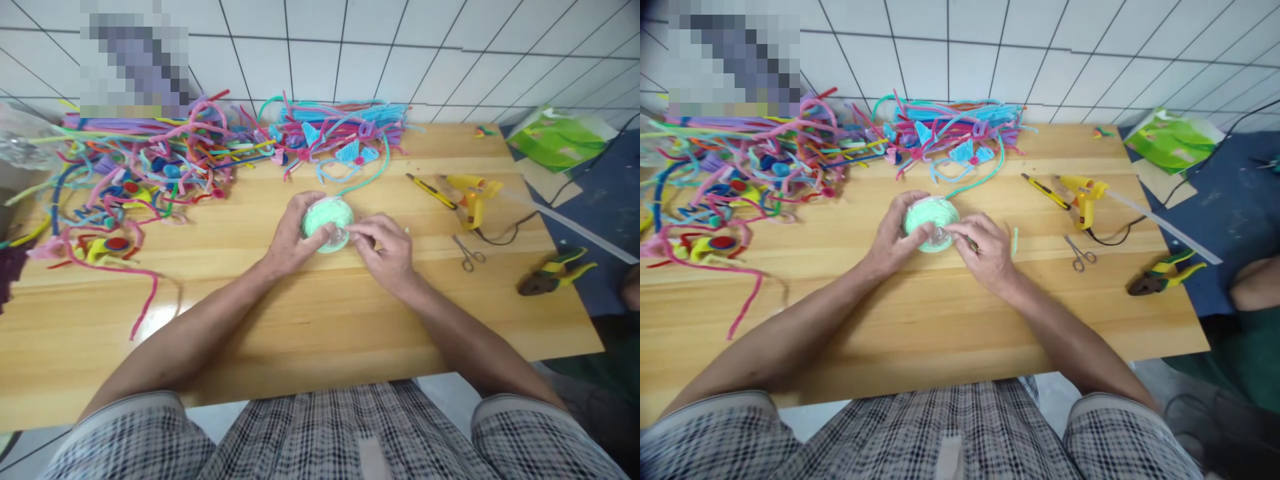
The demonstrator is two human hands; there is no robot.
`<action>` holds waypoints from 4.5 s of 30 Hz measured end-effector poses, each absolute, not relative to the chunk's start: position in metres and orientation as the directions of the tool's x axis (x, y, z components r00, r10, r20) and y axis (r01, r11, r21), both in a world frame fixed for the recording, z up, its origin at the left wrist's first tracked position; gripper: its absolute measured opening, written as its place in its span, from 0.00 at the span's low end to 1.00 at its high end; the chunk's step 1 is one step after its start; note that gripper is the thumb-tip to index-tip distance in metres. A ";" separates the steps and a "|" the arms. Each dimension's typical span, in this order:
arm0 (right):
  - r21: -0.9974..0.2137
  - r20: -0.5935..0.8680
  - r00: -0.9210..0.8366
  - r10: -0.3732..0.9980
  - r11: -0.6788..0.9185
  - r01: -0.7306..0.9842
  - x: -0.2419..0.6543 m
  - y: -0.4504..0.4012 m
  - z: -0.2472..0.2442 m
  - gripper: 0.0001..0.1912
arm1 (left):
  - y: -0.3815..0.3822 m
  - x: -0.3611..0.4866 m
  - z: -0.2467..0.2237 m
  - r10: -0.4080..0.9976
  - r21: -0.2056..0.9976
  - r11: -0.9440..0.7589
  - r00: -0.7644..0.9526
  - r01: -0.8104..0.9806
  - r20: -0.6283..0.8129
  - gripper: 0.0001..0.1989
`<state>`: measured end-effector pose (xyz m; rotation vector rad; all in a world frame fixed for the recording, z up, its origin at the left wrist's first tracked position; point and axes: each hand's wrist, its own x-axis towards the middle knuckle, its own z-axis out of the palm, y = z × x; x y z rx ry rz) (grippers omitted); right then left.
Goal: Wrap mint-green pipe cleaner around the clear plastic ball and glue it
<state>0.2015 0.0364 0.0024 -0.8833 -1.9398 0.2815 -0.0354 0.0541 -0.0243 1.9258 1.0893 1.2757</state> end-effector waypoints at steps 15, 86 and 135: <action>-0.570 0.661 -0.223 0.716 0.673 0.470 0.196 0.034 0.005 0.11 | 0.056 -0.037 -0.024 0.828 0.764 -0.560 0.236 0.320 0.508 0.28; -0.387 0.703 -0.360 0.613 0.755 0.529 0.200 0.037 -0.004 0.22 | 0.050 -0.032 -0.026 0.896 0.810 -0.436 0.102 0.392 0.432 0.32; -0.255 0.757 -0.354 0.549 0.747 0.614 0.204 0.040 -0.002 0.18 | 0.055 -0.040 -0.015 0.912 0.871 -0.391 0.252 0.298 0.324 0.37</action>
